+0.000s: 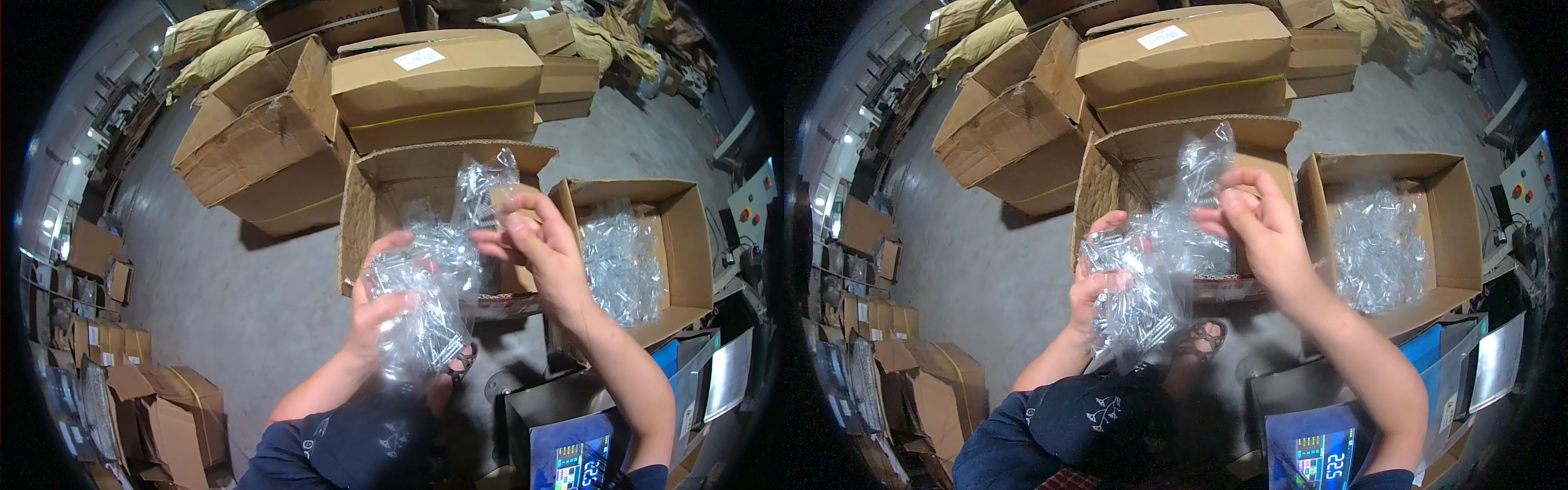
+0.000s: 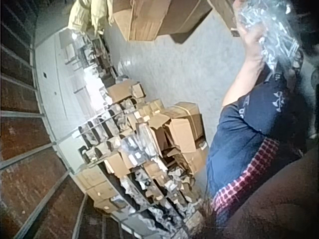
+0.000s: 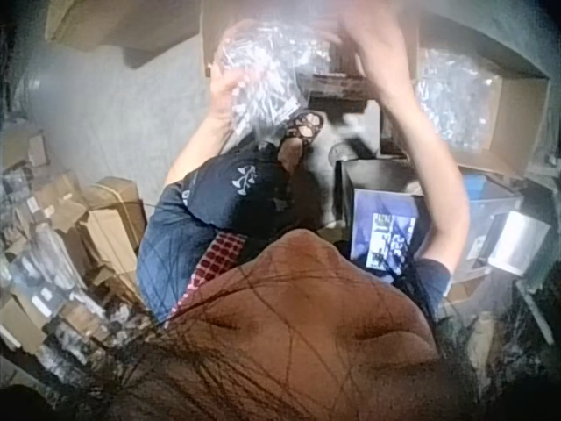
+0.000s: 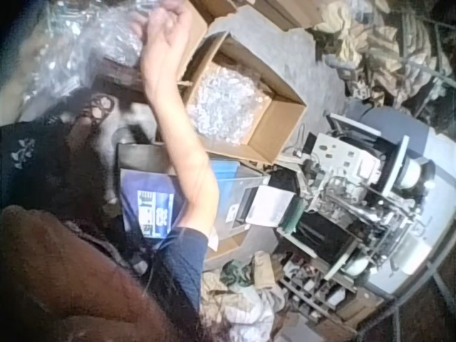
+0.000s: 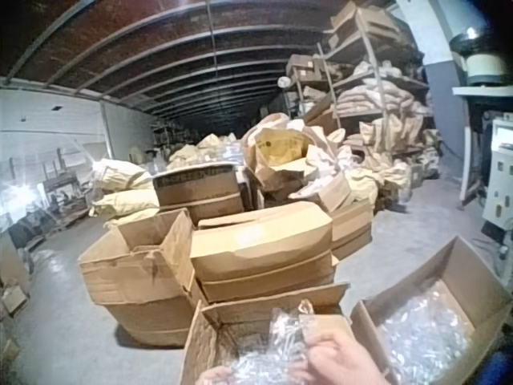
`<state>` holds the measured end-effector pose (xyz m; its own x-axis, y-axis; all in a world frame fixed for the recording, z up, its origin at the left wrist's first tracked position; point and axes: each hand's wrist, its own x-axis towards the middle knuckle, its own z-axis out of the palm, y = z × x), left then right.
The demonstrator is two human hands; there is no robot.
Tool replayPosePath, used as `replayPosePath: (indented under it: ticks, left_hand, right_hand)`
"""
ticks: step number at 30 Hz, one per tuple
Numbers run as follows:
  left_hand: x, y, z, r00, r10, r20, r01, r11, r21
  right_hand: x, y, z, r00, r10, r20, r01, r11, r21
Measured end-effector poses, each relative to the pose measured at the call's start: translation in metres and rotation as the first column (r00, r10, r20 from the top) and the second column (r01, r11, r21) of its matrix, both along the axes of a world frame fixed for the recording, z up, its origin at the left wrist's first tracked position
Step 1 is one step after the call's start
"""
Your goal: The person weighs small bags of screws by placing them onto a digital scale and then moving them into a larger cardboard box.
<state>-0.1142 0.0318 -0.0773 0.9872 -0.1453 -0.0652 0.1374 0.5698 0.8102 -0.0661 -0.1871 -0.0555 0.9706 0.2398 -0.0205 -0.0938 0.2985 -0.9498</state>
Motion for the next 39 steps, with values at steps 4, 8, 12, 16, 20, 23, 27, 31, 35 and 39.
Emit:
replayPosePath:
  ticks: [4, 8, 12, 16, 20, 23, 27, 31, 35, 39]
  left_hand:
    - [0.001, 0.000, -0.002, 1.000, 0.013, 0.015, -0.013, 1.000, -0.013]
    - [0.002, -0.002, -0.004, 0.998, 0.053, -0.026, -0.053, 0.999, -0.013]
    - [0.007, -0.002, -0.005, 0.996, 0.080, -0.045, -0.085, 0.989, -0.124]
    - [0.010, 0.003, -0.015, 0.997, 0.058, -0.056, -0.070, 0.966, -0.250]
    - [0.012, 0.004, -0.017, 0.998, 0.038, -0.044, -0.047, 0.974, -0.223]
    - [0.011, 0.003, -0.016, 0.999, 0.037, -0.025, -0.042, 0.969, -0.242]
    - [0.010, 0.009, -0.020, 0.999, -0.017, 0.031, 0.025, 0.962, -0.273]
    - [0.009, 0.003, -0.011, 0.999, 0.015, -0.030, -0.022, 0.961, -0.274]
    - [0.004, -0.001, -0.002, 0.999, -0.008, -0.035, -0.002, 0.962, -0.274]
    - [0.002, -0.001, -0.004, 0.999, 0.012, -0.037, -0.020, 0.971, -0.240]
  right_hand:
    - [-0.006, -0.001, 0.007, 0.960, 0.276, -0.053, -0.277, 0.899, -0.339]
    - [-0.008, -0.004, 0.001, 0.928, 0.357, -0.103, -0.371, 0.908, -0.195]
    - [-0.004, -0.008, -0.001, 0.970, 0.224, -0.095, -0.226, 0.974, -0.021]
    - [0.003, -0.014, 0.006, 0.981, 0.138, -0.139, -0.124, 0.987, 0.102]
    - [0.008, -0.019, 0.007, 0.981, 0.124, -0.151, -0.106, 0.987, 0.120]
    - [0.010, -0.016, 0.003, 0.991, 0.078, -0.111, -0.062, 0.988, 0.140]
    - [0.014, -0.022, -0.001, 0.999, 0.008, -0.052, -0.007, 1.000, 0.014]
    - [0.003, -0.011, -0.009, 0.978, 0.078, 0.193, -0.009, 0.942, -0.337]
    - [-0.017, 0.010, -0.007, 0.949, 0.307, 0.078, -0.278, 0.925, -0.261]
    - [-0.031, 0.021, 0.008, 0.963, 0.268, -0.016, -0.265, 0.939, -0.218]
